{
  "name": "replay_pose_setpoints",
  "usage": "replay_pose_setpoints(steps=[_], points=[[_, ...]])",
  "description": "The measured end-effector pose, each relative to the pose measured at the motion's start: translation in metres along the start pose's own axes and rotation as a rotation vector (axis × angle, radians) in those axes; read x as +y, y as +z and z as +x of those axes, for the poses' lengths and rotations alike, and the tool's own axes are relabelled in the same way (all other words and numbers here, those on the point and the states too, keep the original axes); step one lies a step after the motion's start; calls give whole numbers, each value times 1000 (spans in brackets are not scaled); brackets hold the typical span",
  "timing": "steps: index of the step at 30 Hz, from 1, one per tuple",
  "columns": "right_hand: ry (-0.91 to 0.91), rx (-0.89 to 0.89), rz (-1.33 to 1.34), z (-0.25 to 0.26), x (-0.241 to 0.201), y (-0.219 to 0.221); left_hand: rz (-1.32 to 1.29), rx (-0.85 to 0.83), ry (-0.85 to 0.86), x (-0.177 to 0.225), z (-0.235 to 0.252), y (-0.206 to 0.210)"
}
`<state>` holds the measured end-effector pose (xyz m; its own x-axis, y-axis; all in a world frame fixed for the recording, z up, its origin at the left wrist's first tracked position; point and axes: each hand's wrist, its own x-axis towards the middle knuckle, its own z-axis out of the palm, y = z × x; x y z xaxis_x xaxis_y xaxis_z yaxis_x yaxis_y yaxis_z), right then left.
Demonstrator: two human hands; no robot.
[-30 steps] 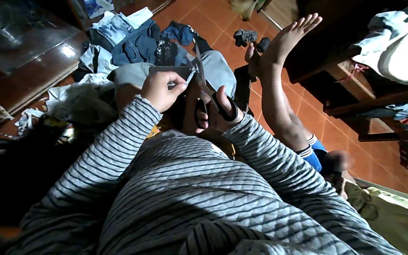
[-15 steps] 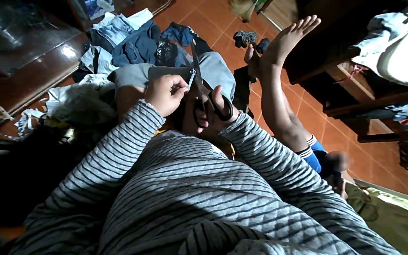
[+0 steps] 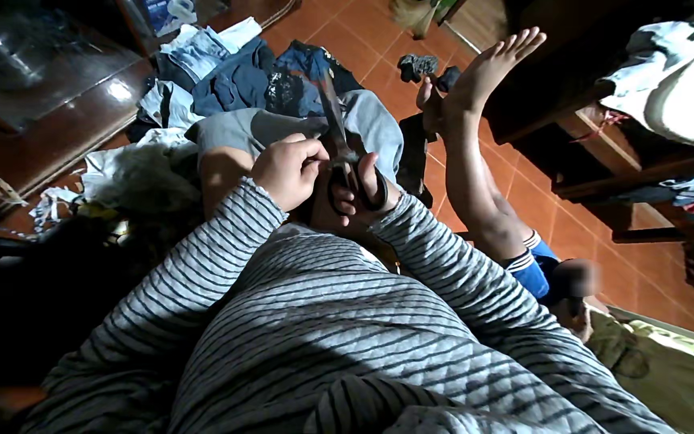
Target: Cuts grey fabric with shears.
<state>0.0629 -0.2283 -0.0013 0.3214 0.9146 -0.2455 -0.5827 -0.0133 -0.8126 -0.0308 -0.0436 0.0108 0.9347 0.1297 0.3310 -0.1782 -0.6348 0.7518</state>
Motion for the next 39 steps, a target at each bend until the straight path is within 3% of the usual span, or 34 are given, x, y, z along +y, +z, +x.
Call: replay_pose_setpoints(steps=[3,6,8,11,13,14,17,21,23,25,27,29,33,36,39], points=[[-47,-32,-51,0,3,-4,-10,-25,37,-1,-6,-3],[-152,-167,-75,-7,4,-13,29,-55,4,-11,-14,-40],[-269,-75,-237,-26,-2,-15,159,-33,-169,-20,-30,-87],[-423,219,-516,-68,-12,-25,505,-12,-622,-54,-61,-164],[-509,399,-584,-89,-15,-24,665,24,-874,-76,-78,-185],[-546,476,-594,-95,-16,-23,668,72,-903,-72,-78,-182],[-609,679,-610,-99,-12,-25,483,154,-599,-34,-54,-137],[-559,851,-796,-90,-2,-29,176,4,-188,-30,-10,-36],[-538,905,-912,-83,7,-33,74,-14,-119,-35,8,13],[-480,933,-984,-79,17,-38,28,-75,-192,-36,26,42],[-438,972,-1052,-77,25,-43,13,-130,-338,-37,41,53],[-426,1003,-1077,-76,27,-46,-25,-105,-368,-47,49,57],[-462,989,-983,-76,24,-57,-70,143,-63,-78,50,57],[-569,982,-927,-80,12,-54,-244,355,129,-75,55,37],[-748,907,-873,-89,-3,-44,-235,349,171,-51,56,9]])
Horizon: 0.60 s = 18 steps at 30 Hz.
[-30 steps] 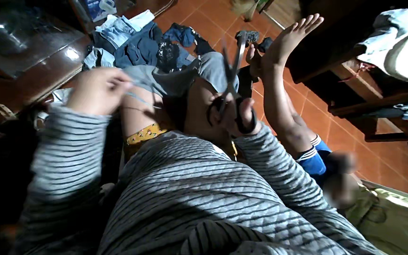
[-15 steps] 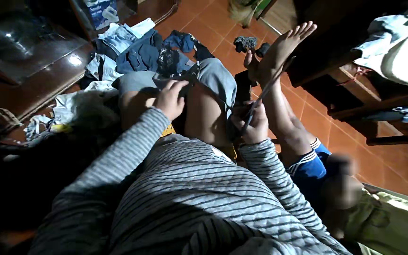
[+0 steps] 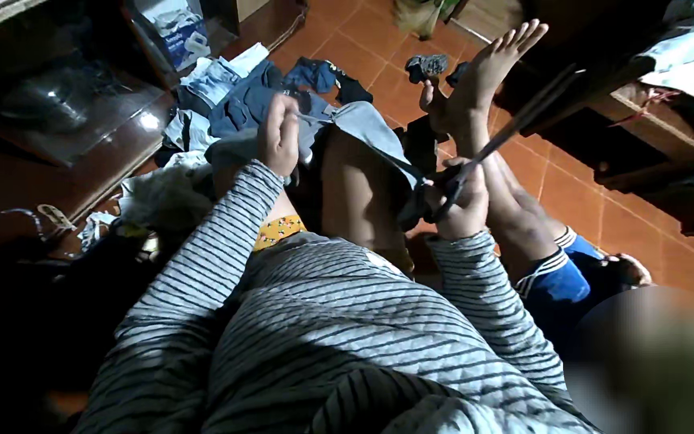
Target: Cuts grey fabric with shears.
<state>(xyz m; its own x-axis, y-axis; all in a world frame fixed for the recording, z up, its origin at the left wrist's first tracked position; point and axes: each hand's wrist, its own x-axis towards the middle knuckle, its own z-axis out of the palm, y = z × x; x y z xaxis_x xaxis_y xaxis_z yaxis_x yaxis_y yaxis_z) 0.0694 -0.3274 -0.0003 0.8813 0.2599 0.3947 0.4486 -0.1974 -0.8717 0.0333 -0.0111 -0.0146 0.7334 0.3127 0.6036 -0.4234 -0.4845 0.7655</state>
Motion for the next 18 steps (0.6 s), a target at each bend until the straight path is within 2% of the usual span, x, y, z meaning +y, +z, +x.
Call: replay_pose_setpoints(steps=[5,11,14,18], points=[[-127,49,21,8,-33,-21,145,-337,99,20,9,-11],[-231,-14,169,35,-51,-47,263,-357,155,35,32,-7],[-291,-15,228,58,-78,-63,148,-405,181,63,49,-15],[-388,8,375,94,-127,-79,-192,-403,211,122,67,-36]])
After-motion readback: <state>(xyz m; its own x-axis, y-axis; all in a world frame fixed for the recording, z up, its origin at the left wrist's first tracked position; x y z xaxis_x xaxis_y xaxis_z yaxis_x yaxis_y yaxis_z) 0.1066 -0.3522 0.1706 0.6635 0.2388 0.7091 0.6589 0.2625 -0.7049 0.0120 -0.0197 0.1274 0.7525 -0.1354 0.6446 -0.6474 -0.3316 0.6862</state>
